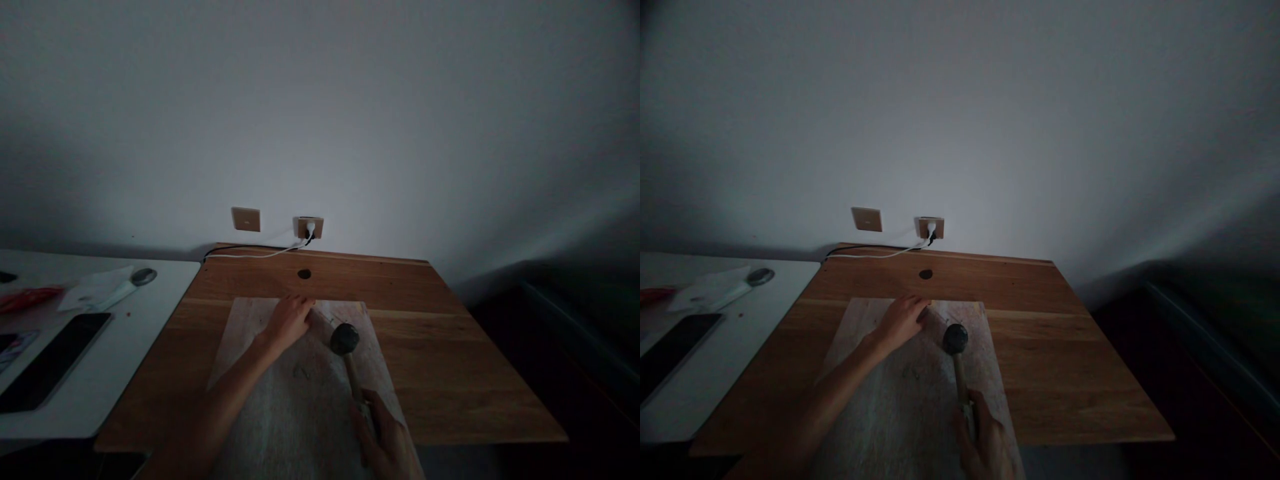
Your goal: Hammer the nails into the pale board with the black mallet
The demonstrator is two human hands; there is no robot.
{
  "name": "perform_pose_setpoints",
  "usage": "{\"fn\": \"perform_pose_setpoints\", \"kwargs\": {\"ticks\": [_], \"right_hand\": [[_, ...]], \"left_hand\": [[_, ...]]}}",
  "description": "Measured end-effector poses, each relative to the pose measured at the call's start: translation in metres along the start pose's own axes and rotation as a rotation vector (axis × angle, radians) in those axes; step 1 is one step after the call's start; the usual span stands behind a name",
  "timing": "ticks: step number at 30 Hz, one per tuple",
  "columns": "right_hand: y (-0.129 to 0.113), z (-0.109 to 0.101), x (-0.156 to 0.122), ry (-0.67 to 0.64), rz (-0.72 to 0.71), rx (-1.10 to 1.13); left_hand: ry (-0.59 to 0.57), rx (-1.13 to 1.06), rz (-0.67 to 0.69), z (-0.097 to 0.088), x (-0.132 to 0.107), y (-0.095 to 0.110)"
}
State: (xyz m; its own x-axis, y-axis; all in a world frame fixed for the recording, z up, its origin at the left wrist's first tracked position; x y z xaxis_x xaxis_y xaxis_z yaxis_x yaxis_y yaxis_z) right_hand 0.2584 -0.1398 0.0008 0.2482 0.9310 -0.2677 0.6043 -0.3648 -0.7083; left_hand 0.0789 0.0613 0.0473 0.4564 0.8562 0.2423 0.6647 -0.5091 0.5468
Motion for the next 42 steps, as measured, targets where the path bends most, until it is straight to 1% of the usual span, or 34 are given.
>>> {"fn": "perform_pose_setpoints", "kwargs": {"ticks": [4, 8, 13, 17, 19, 22, 25, 27, 29, 36, 40, 42], "right_hand": [[0.002, 0.004, 0.003, -0.020, 0.005, 0.009], [0.005, 0.002, 0.005, -0.013, -0.008, -0.027], [0.005, 0.003, 0.006, -0.009, -0.015, -0.025], [0.007, 0.004, 0.006, 0.000, -0.007, -0.025], [0.011, 0.004, 0.008, 0.003, 0.006, -0.037], [0.015, 0.006, 0.011, -0.009, -0.005, -0.042], [0.017, 0.008, 0.014, 0.002, -0.017, -0.025], [0.019, 0.010, 0.015, 0.001, -0.011, -0.012], [0.019, 0.011, 0.014, -0.006, -0.001, -0.002], [0.013, 0.005, 0.010, 0.009, 0.007, 0.031], [0.005, 0.002, 0.007, 0.017, 0.017, 0.007], [0.000, 0.004, 0.005, -0.005, 0.022, -0.015]], "left_hand": [[-0.069, 0.054, 0.065, 0.008, 0.004, 0.012], [-0.098, 0.019, 0.056, 0.011, 0.005, 0.013], [-0.140, -0.003, 0.111, 0.007, 0.001, 0.016], [-0.193, -0.025, 0.131, 0.002, -0.002, 0.008], [-0.177, -0.097, 0.117, -0.002, -0.003, 0.000], [-0.113, -0.271, 0.077, -0.007, -0.005, -0.012], [-0.056, -0.412, 0.035, -0.004, -0.010, -0.024], [-0.024, -0.452, 0.013, -0.001, -0.013, -0.030], [-0.008, -0.461, 0.007, 0.001, -0.015, -0.033], [-0.036, -0.386, 0.005, 0.002, -0.015, -0.032], [-0.018, -0.347, 0.020, 0.001, -0.016, -0.028], [-0.020, -0.319, 0.038, 0.002, -0.018, -0.025]]}}
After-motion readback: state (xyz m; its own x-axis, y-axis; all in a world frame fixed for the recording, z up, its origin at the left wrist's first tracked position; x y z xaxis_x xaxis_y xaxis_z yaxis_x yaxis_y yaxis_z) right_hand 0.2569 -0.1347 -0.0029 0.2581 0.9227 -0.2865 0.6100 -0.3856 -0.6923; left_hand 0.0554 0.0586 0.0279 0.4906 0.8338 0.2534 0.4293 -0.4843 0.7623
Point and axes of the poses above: each hand's wrist, its own x-axis towards the middle knuckle, its own z-axis out of the palm, y = z × x, the point moved 9 cm from there along x, towards the middle knuckle, and after that the axes turned 5 degrees about -x, right-handed, at the moved point
